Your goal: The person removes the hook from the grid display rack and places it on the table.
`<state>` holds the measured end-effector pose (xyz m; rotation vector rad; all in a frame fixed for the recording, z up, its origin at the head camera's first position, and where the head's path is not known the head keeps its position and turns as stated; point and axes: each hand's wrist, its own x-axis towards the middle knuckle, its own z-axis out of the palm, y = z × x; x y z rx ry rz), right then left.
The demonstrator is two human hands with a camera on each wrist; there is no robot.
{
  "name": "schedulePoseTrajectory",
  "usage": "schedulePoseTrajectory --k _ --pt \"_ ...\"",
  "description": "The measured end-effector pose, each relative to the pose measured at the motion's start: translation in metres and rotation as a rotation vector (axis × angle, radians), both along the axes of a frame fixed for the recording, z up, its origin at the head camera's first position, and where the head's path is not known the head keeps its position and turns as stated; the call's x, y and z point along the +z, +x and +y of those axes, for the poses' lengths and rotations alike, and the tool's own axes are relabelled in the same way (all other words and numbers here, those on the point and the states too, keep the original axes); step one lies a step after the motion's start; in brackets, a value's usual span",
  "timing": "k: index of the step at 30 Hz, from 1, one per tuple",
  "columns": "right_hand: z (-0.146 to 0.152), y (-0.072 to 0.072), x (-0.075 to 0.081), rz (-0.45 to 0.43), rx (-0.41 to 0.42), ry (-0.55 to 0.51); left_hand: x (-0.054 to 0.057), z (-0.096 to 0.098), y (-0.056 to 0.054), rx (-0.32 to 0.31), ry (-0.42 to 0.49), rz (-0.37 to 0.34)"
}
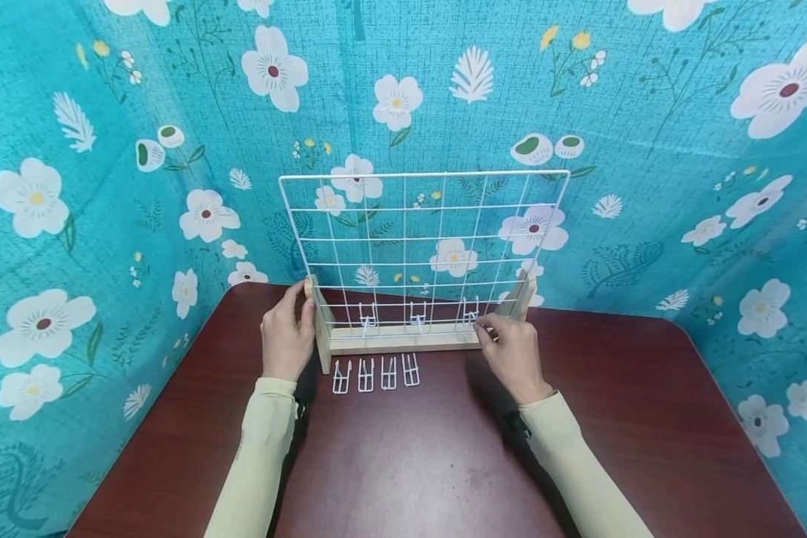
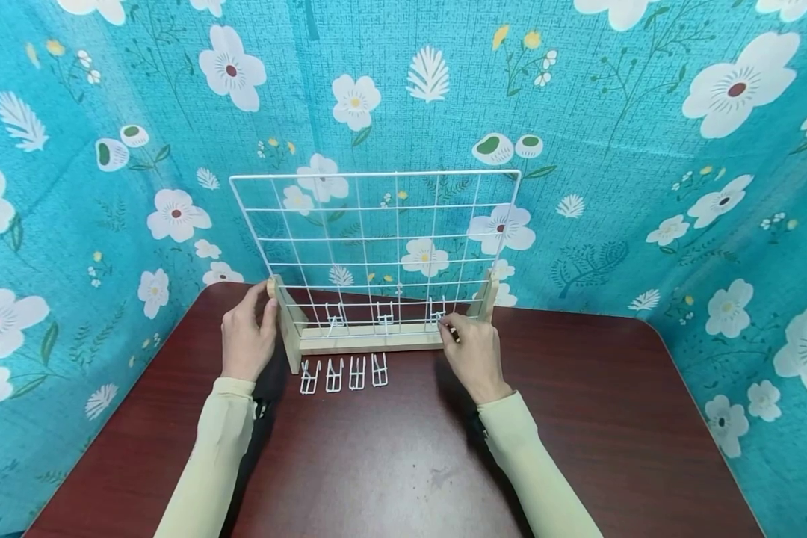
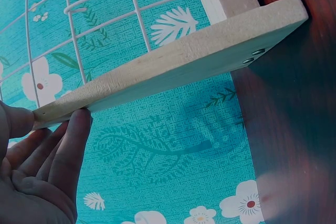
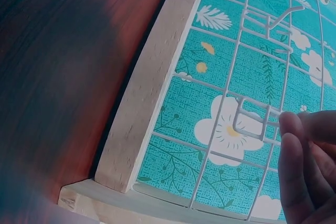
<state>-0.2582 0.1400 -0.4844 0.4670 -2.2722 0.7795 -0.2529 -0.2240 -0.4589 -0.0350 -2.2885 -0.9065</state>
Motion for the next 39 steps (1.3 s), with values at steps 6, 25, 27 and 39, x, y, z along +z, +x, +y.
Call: schedulePoseTrajectory --k 6,25,27,39 --pt "0.000 -0.001 0.003 0.017 0.002 -0.017 0.002 0.000 -0.002 0.003 -0.001 -0.003" --pt "-0.004 0.007 0.014 0.033 0.018 -0.008 0.000 0.000 -0.002 0.003 0.004 -0.009" --pt "-0.005 0.009 0.016 0.021 0.025 -0.005 0.001 0.000 -0.002 0.004 0.003 -0.010" --pt "-0.012 0.014 0.017 -0.027 0.056 0.042 0.002 0.002 -0.001 0.007 0.006 -0.020"
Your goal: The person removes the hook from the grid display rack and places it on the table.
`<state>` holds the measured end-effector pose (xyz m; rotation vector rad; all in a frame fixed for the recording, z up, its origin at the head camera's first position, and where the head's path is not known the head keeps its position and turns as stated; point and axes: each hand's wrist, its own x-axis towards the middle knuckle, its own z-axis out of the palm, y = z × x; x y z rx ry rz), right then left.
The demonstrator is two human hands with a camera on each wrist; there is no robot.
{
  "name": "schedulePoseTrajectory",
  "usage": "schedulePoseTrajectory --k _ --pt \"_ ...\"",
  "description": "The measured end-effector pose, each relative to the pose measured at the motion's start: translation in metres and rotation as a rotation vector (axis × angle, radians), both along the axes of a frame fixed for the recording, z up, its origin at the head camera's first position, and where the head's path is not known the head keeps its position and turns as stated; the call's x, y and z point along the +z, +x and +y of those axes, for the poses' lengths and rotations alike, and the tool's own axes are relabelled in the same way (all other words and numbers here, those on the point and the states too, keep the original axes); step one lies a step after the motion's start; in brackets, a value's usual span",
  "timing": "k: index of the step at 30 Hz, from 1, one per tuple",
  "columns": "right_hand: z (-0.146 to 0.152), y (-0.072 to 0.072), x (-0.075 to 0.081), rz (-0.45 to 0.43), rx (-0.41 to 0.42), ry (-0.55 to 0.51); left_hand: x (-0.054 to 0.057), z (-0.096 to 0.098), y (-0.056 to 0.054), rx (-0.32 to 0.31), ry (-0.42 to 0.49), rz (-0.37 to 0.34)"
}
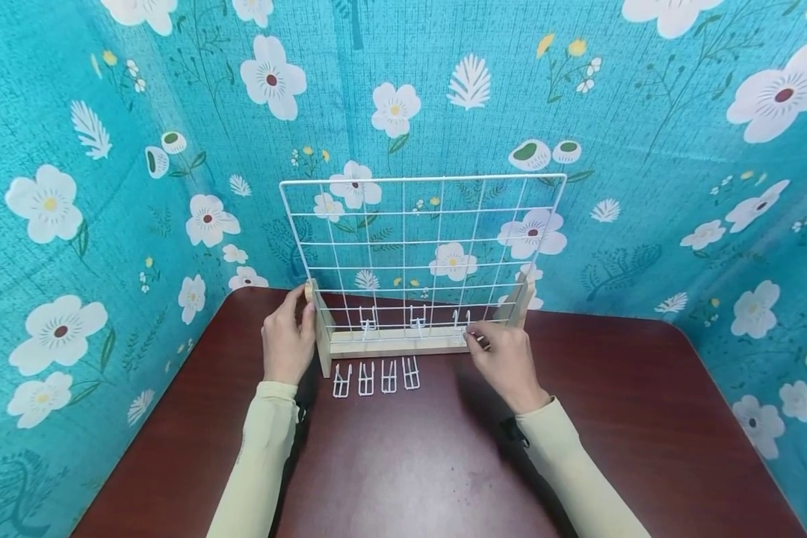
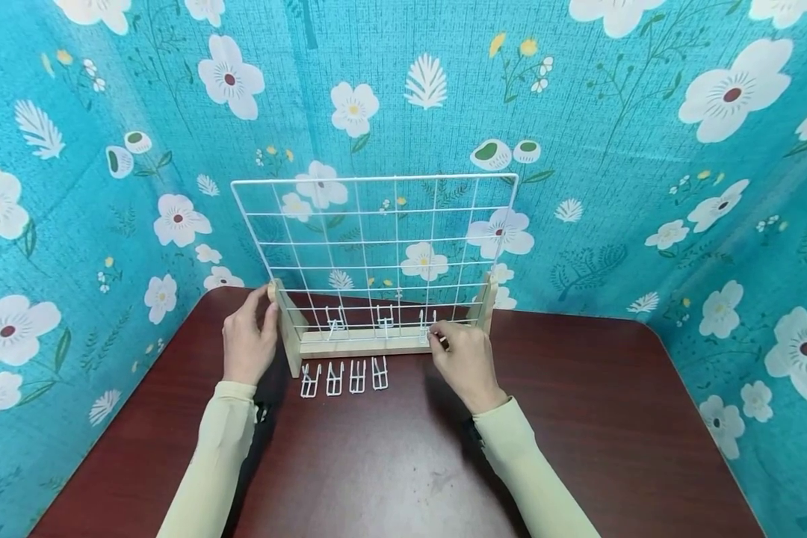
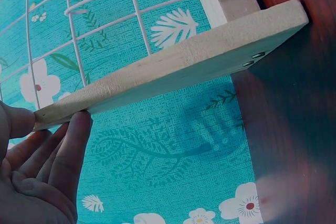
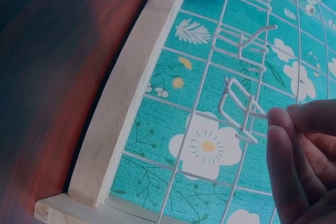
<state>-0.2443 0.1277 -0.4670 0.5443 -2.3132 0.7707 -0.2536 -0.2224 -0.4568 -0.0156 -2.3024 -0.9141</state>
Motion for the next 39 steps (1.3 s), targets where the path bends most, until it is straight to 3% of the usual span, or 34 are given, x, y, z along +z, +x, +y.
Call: schedulePoseTrajectory --k 14,39 --pt "-0.005 -0.001 -0.005 0.025 0.022 0.033 -0.003 -0.002 -0.001 -0.004 0.003 0.017" --pt "-0.015 0.000 -0.018 -0.055 0.030 0.090 -0.002 -0.001 0.000 -0.002 0.004 0.012"
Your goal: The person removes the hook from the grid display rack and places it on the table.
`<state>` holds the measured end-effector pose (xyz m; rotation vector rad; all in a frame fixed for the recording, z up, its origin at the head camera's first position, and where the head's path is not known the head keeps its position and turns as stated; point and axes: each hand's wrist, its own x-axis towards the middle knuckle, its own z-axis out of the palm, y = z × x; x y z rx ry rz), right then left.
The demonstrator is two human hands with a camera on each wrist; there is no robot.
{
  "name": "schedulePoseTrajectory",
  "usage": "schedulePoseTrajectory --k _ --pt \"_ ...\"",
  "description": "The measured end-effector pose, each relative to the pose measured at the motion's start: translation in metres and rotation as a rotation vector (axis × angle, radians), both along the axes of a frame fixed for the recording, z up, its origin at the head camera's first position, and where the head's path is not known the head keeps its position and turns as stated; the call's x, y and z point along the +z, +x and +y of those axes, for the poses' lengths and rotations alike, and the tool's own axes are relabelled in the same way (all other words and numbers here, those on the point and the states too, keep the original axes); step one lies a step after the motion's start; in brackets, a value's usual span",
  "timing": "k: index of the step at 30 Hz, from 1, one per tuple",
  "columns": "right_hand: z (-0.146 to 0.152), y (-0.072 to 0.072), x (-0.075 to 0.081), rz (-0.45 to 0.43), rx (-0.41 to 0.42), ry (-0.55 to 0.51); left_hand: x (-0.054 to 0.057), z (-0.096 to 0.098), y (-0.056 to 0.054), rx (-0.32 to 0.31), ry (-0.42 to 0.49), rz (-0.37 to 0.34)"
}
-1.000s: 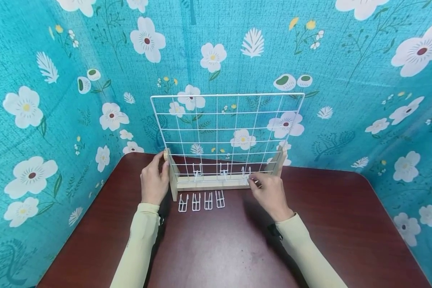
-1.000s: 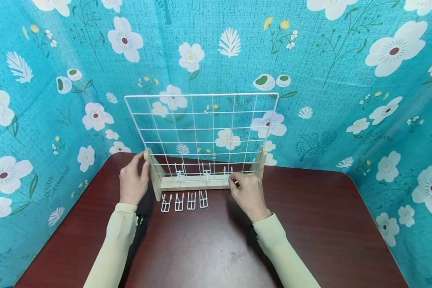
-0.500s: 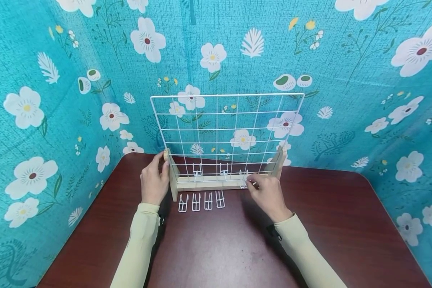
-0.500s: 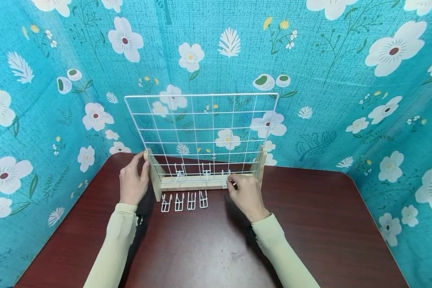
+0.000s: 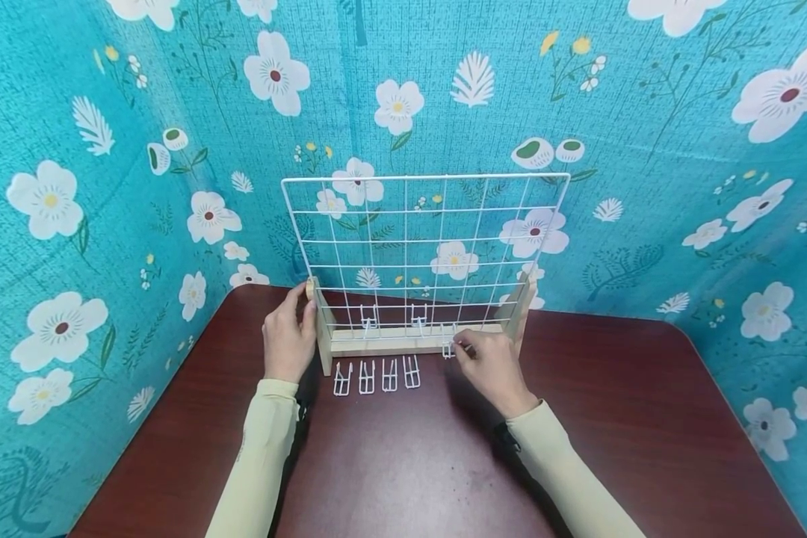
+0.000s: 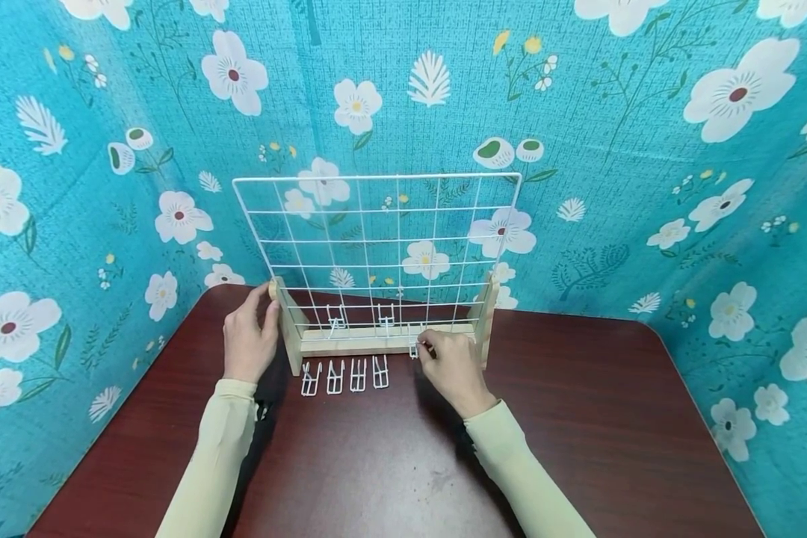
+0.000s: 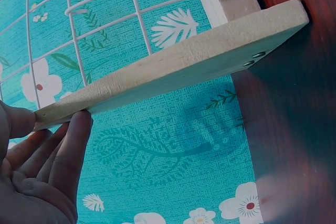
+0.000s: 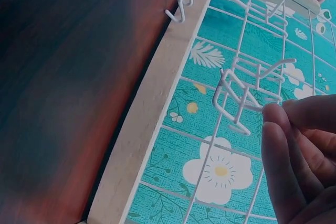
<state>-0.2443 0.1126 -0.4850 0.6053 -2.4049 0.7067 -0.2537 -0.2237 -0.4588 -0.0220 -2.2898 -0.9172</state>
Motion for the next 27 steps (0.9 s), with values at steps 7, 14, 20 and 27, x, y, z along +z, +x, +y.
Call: schedulePoseTrajectory --k 7,14,20,27 --pt "-0.004 -0.001 -0.003 0.030 0.012 0.008 0.001 0.000 0.000 -0.002 0.006 0.001" --pt "-0.007 0.001 -0.011 0.011 0.008 0.035 -0.001 0.000 0.000 -0.007 0.007 -0.009" --pt "-0.010 0.002 -0.016 -0.006 0.020 0.031 -0.002 0.000 0.000 -0.008 0.003 0.004" --pt "-0.012 0.002 -0.021 -0.032 0.033 0.035 -0.001 0.000 0.000 -0.008 0.005 0.001"
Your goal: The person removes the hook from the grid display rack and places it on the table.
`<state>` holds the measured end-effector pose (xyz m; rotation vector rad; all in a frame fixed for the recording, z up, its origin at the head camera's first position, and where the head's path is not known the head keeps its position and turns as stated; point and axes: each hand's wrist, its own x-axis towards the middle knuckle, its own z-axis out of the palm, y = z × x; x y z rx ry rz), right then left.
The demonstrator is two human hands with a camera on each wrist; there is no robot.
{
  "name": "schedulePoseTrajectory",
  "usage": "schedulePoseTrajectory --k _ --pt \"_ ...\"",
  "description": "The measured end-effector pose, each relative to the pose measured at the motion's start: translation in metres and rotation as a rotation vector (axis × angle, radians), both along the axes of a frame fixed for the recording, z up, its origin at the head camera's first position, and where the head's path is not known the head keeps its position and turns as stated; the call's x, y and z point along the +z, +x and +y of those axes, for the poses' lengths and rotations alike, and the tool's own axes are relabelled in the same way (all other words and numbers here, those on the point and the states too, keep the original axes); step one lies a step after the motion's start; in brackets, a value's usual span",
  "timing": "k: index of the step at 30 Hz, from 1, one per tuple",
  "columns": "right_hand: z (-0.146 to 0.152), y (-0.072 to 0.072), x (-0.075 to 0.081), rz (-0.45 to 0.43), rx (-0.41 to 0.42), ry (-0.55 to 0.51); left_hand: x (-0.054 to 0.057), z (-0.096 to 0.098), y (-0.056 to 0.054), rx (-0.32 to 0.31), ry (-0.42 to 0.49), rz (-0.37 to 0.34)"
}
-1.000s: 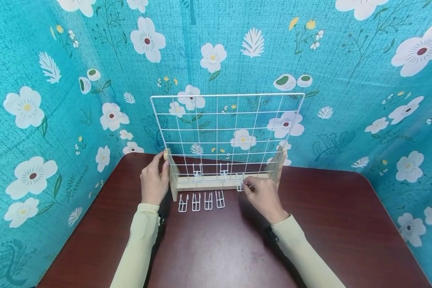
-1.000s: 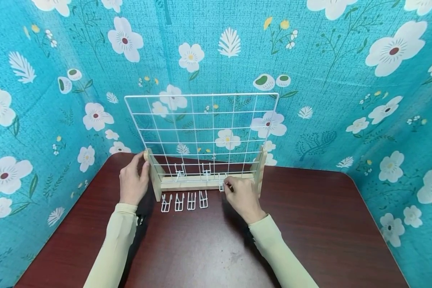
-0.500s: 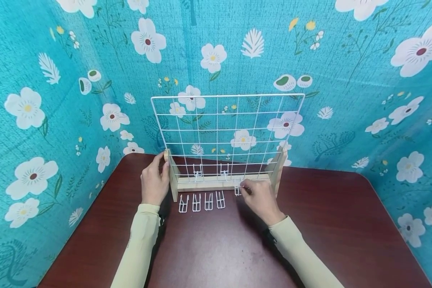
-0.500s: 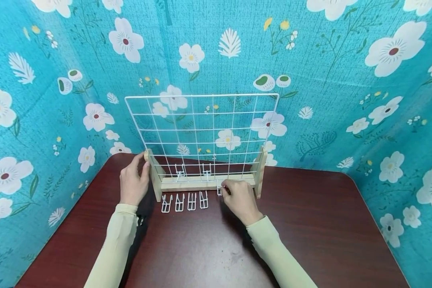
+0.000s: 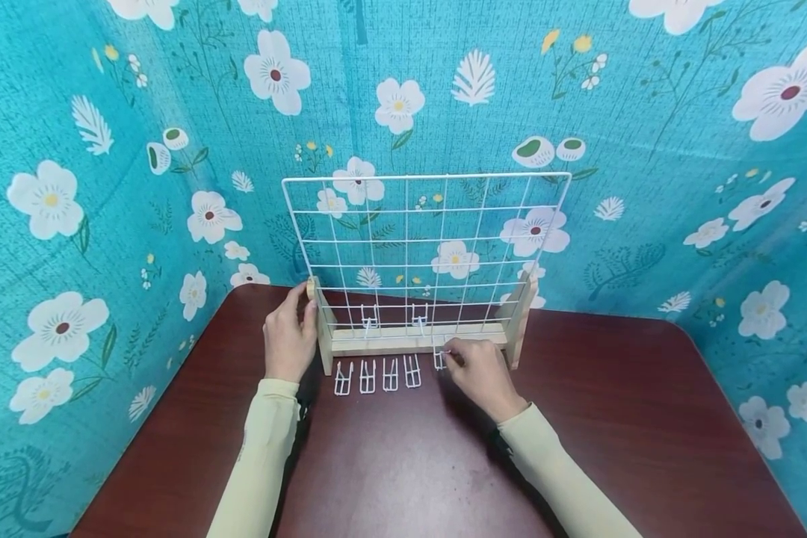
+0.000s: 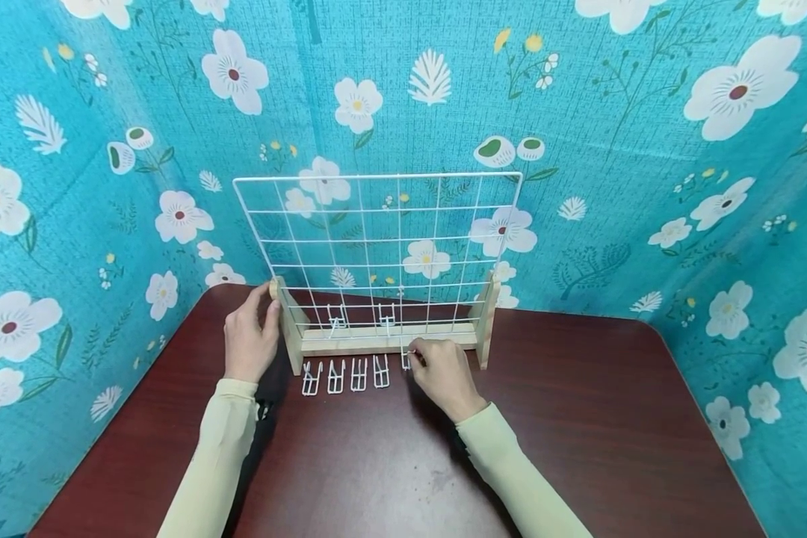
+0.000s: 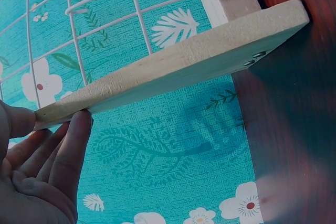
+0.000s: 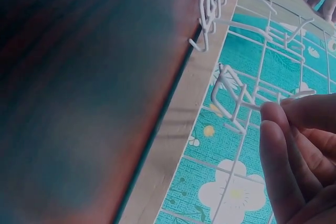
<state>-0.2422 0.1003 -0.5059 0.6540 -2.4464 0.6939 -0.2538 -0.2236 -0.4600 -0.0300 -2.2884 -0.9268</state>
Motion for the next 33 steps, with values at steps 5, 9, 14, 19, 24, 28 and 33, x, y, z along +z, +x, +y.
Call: schedulePoseTrajectory --k 5,9,14,19,24,28,33 --pt "-0.002 0.001 -0.003 -0.012 0.006 -0.003 0.001 0.000 0.001 0.000 0.002 -0.010" --pt "-0.003 0.001 -0.006 -0.012 0.002 0.008 0.001 0.001 0.002 0.000 0.005 -0.014" --pt "-0.005 0.000 -0.009 -0.022 -0.004 0.028 0.001 0.000 0.002 0.008 0.012 -0.023" --pt "-0.006 0.000 -0.010 -0.047 -0.006 0.036 0.002 0.001 0.001 -0.001 0.010 -0.020" --pt "-0.006 -0.001 -0.010 -0.050 -0.005 0.035 0.002 0.001 0.002 0.001 0.009 -0.018" --pt "-0.006 -0.002 -0.012 -0.041 -0.003 0.037 0.002 0.000 0.002 0.002 0.011 -0.018" --pt "-0.006 -0.003 -0.013 -0.045 -0.004 0.041 0.002 0.000 0.001 -0.002 0.010 -0.010"
